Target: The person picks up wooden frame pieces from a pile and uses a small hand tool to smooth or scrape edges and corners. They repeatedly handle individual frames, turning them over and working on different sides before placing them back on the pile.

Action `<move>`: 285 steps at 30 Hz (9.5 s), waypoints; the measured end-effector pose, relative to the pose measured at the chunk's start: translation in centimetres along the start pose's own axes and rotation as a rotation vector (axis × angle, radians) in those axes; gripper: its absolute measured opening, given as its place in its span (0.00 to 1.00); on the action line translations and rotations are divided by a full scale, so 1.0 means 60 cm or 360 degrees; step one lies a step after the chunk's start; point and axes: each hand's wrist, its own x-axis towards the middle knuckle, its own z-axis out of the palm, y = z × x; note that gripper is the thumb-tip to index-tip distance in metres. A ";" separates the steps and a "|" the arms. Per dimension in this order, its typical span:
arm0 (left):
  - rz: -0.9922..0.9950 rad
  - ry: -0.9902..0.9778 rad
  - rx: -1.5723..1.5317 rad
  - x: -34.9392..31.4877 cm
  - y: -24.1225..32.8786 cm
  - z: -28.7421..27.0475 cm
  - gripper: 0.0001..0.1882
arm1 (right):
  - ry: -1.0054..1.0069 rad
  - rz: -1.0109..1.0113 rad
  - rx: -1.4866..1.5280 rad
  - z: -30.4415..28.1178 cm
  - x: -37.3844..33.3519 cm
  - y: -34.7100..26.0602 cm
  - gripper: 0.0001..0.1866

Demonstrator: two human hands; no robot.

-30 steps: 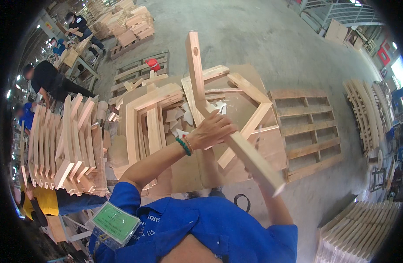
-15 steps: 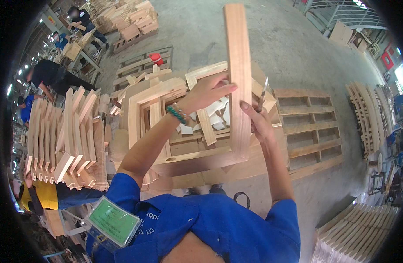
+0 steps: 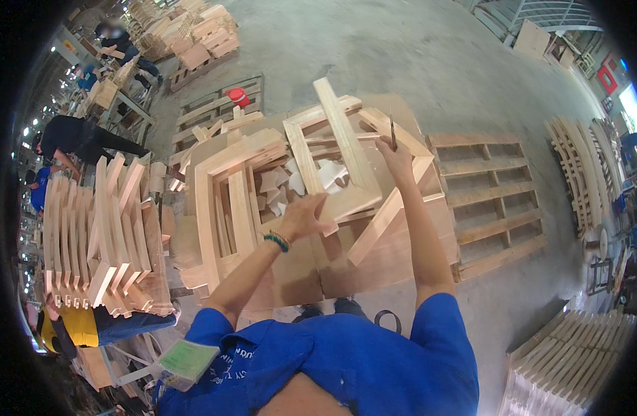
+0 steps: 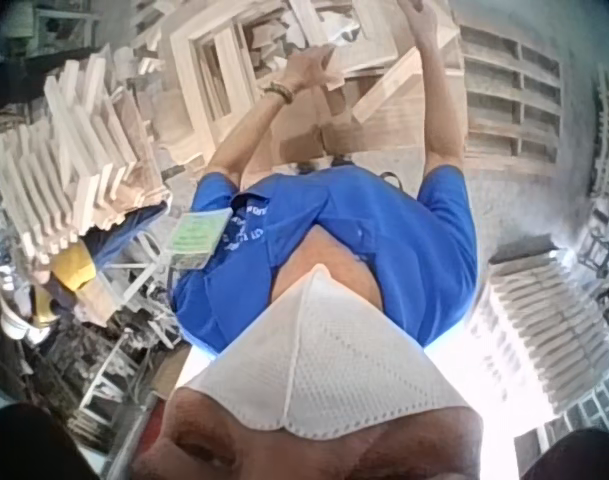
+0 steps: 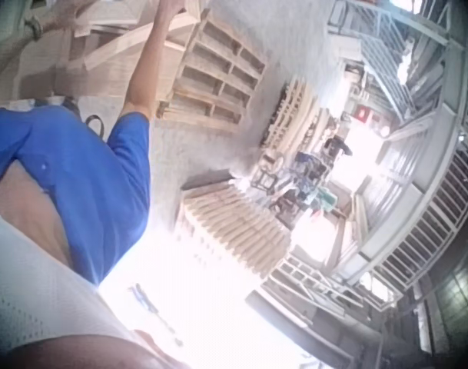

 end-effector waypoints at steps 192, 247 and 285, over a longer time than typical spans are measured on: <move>0.0237 0.3212 -0.2277 -0.583 -0.146 -0.434 0.18 | -0.0915 -0.1880 0.0106 0.474 -0.447 -0.481 0.15; 0.0214 0.0089 -0.0403 -0.250 -0.062 -0.088 0.23 | -0.0380 0.0099 -0.1221 0.162 -0.154 0.033 0.38; -0.1755 0.0865 0.1210 -0.606 -0.759 -0.563 0.28 | 0.0202 -0.0103 -0.0662 0.093 -0.474 0.114 0.10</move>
